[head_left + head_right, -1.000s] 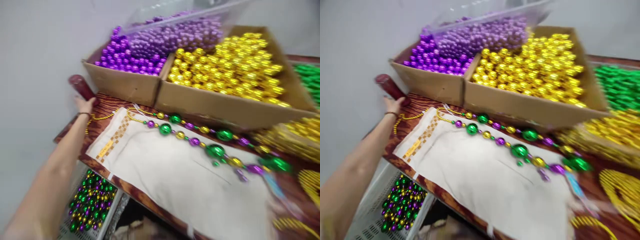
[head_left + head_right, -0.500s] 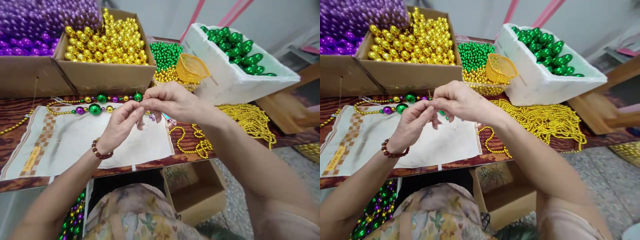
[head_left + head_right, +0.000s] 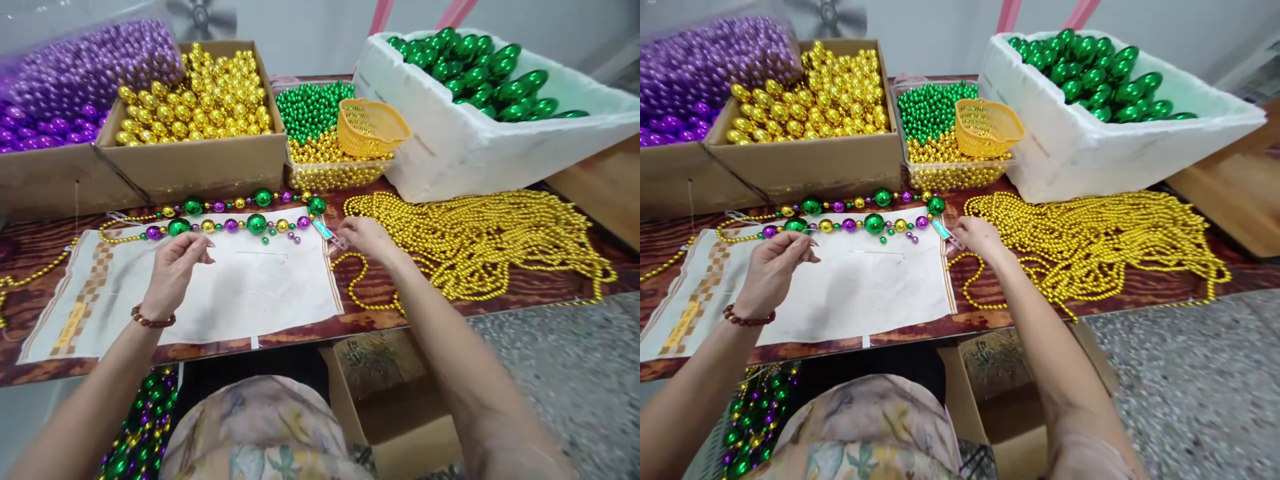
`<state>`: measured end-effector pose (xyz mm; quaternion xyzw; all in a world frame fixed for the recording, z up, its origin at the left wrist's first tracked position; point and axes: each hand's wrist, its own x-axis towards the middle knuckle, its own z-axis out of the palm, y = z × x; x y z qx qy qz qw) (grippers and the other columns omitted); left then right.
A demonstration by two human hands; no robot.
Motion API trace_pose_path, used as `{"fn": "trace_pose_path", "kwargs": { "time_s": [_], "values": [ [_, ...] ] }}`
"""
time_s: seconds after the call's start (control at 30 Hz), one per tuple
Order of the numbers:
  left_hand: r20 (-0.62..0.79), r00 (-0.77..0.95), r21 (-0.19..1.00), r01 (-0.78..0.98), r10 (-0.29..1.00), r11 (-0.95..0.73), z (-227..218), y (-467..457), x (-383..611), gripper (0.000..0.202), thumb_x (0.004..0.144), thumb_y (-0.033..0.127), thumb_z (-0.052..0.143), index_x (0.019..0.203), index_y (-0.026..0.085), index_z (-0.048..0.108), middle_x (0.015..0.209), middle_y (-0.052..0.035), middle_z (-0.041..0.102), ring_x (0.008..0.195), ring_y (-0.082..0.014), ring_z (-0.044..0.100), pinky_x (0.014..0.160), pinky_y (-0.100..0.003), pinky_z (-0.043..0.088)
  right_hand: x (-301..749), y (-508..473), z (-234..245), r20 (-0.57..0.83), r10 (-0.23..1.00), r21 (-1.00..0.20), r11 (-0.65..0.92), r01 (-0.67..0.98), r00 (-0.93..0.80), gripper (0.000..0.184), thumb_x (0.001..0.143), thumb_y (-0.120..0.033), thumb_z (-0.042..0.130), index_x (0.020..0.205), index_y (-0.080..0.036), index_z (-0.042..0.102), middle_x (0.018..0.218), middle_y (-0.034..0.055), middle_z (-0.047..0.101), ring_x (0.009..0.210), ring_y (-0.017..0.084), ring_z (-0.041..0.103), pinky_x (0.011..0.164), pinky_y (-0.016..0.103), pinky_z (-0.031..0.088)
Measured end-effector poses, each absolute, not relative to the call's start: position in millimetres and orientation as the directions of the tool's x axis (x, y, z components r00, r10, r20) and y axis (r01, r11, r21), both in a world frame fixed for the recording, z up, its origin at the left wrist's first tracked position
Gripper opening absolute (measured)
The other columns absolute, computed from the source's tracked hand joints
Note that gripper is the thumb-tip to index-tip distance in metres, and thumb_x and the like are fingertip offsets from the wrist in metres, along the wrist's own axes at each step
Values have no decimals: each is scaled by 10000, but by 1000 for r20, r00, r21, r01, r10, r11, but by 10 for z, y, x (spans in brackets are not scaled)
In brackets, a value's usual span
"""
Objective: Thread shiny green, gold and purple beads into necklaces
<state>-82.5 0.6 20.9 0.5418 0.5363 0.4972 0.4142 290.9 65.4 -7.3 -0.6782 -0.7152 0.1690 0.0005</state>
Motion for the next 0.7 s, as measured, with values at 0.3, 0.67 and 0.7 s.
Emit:
{"fn": "trace_pose_path", "kwargs": {
  "time_s": [0.3, 0.67, 0.7],
  "values": [
    [94, -216, 975, 218, 972, -46, 210, 6, -989, 95, 783, 256, 710, 762, 165, 724, 593, 10, 601, 546, -83, 508, 525, -206, 413, 2894, 848, -495, -274, 961, -81, 17, 997, -38, 301, 923, -335, 615, 1158, -153, 660, 1161, 146, 693, 1034, 264, 644, 767, 287, 441],
    [110, -211, 985, 156, 971, -78, 233, 38, -926, 41, 769, 192, 707, 746, 173, 735, 565, 15, 591, 425, -62, 473, 382, -207, 316, 3171, 364, -33, -204, 979, 45, 16, 999, -7, 376, 1024, -233, 369, 1304, -147, 604, 1056, 153, 714, 891, 274, 671, 675, 310, 404],
    [113, -207, 985, 151, 972, -83, 244, 42, -931, 44, 768, 185, 707, 737, 174, 735, 558, 13, 590, 421, -62, 473, 377, -206, 315, 3158, 239, 10, -191, 978, 17, 90, 996, -85, 382, 1038, -278, 369, 1335, -199, 595, 1061, 118, 719, 896, 262, 669, 658, 301, 398]
  ]
}}
